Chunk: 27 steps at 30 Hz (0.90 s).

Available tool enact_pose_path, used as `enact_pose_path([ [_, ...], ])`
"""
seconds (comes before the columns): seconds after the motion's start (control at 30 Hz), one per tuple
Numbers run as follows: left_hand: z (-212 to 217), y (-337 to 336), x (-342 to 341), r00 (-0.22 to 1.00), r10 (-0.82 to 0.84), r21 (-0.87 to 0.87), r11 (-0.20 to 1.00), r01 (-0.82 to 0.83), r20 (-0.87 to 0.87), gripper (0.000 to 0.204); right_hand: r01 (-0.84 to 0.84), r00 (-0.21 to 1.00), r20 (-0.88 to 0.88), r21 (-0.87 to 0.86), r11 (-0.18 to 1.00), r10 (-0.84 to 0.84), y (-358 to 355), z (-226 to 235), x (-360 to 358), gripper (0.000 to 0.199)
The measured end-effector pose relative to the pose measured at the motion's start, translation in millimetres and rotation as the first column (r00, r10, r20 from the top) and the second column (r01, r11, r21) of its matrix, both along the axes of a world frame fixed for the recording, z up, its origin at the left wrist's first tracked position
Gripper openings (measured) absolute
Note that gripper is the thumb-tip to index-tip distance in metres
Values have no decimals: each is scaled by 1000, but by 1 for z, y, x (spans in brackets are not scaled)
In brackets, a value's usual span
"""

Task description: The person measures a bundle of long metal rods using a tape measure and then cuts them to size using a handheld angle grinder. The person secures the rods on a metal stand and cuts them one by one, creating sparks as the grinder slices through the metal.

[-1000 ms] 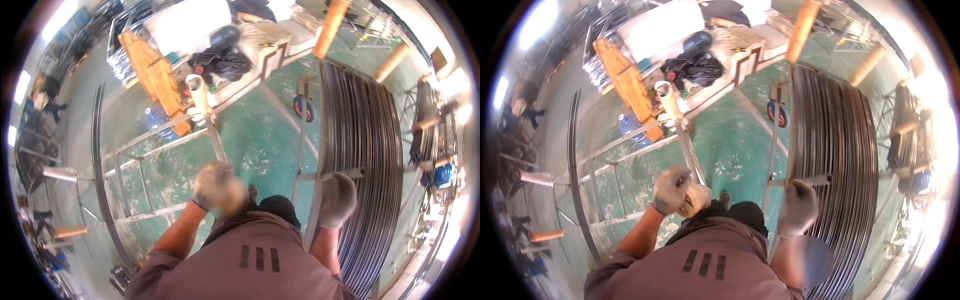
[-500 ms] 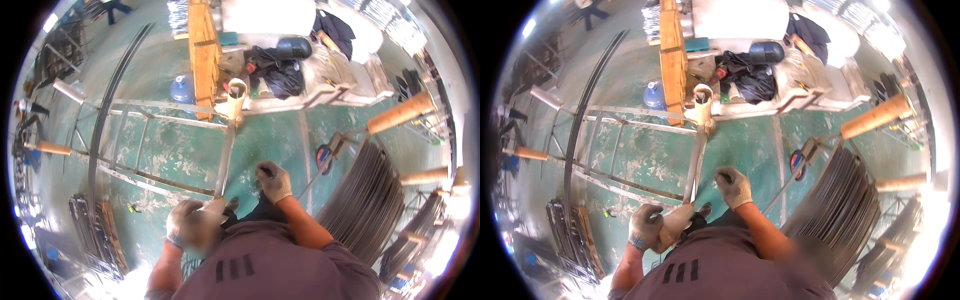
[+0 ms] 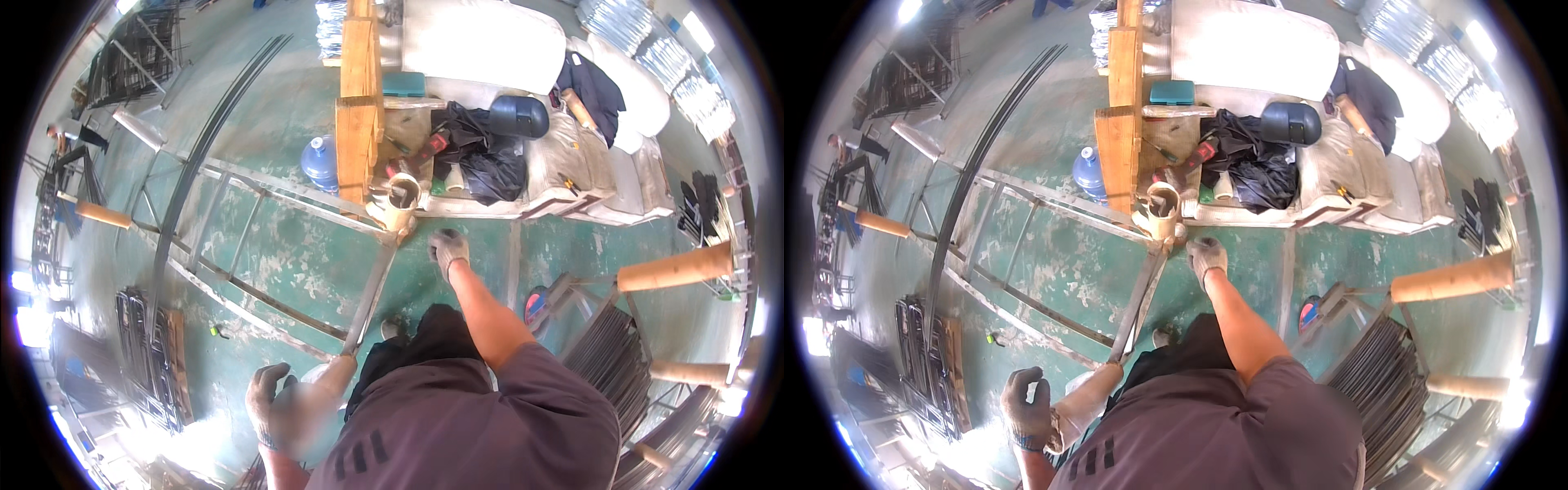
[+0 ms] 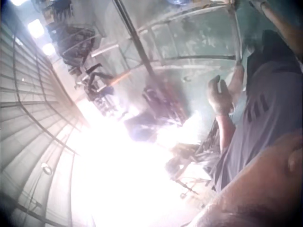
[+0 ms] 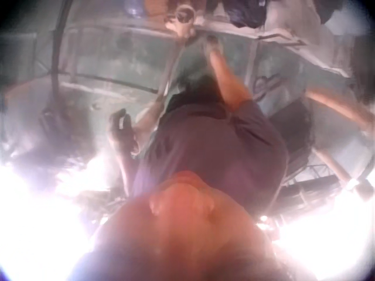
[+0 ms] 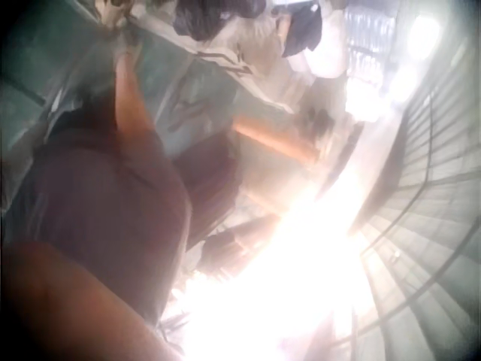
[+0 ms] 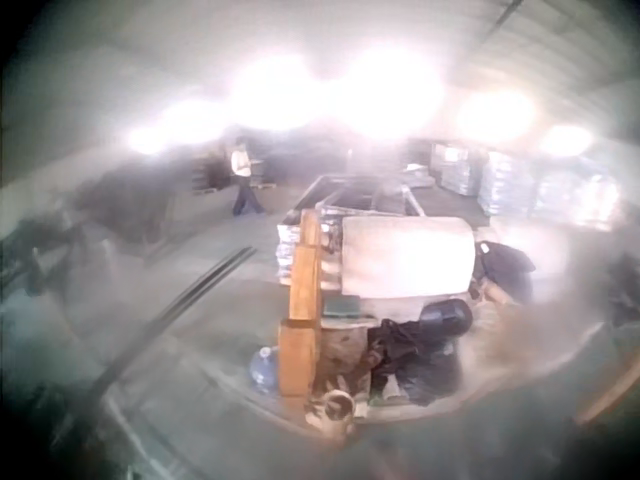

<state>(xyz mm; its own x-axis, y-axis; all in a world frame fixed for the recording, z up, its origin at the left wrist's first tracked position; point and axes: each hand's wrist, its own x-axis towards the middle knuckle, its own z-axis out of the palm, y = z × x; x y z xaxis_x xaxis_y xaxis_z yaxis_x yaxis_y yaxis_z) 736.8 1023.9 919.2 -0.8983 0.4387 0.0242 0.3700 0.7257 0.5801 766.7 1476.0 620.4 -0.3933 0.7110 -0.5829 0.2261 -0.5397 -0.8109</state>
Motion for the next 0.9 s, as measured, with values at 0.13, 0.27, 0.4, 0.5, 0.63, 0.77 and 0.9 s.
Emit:
enact_pose_path([
  [0.13,14,42,-13,994,101,-34,994,-102,-33,21,-112,988,108,-5,994,112,65,-45,-66,17],
  [0.27,14,83,-26,972,234,-92,968,-233,6,19,-289,921,291,58,956,260,120,-139,-149,29],
  [0.4,-28,122,-39,925,364,-18,931,-365,113,20,-563,720,656,362,743,227,236,-245,-189,42],
  [0.5,-17,186,-38,853,435,-243,895,-374,289,17,-183,634,773,105,978,35,225,-242,-270,67],
  [0.63,-29,244,-44,816,412,-269,907,-324,406,16,-252,607,765,-71,965,214,241,-220,-305,68],
  [0.77,-36,277,-68,893,314,-133,949,-286,323,19,-397,428,786,-280,874,447,267,-230,-318,59],
  [0.9,-30,278,-90,921,257,-53,966,-253,294,25,-547,488,730,-171,819,479,298,-258,-301,55],
])
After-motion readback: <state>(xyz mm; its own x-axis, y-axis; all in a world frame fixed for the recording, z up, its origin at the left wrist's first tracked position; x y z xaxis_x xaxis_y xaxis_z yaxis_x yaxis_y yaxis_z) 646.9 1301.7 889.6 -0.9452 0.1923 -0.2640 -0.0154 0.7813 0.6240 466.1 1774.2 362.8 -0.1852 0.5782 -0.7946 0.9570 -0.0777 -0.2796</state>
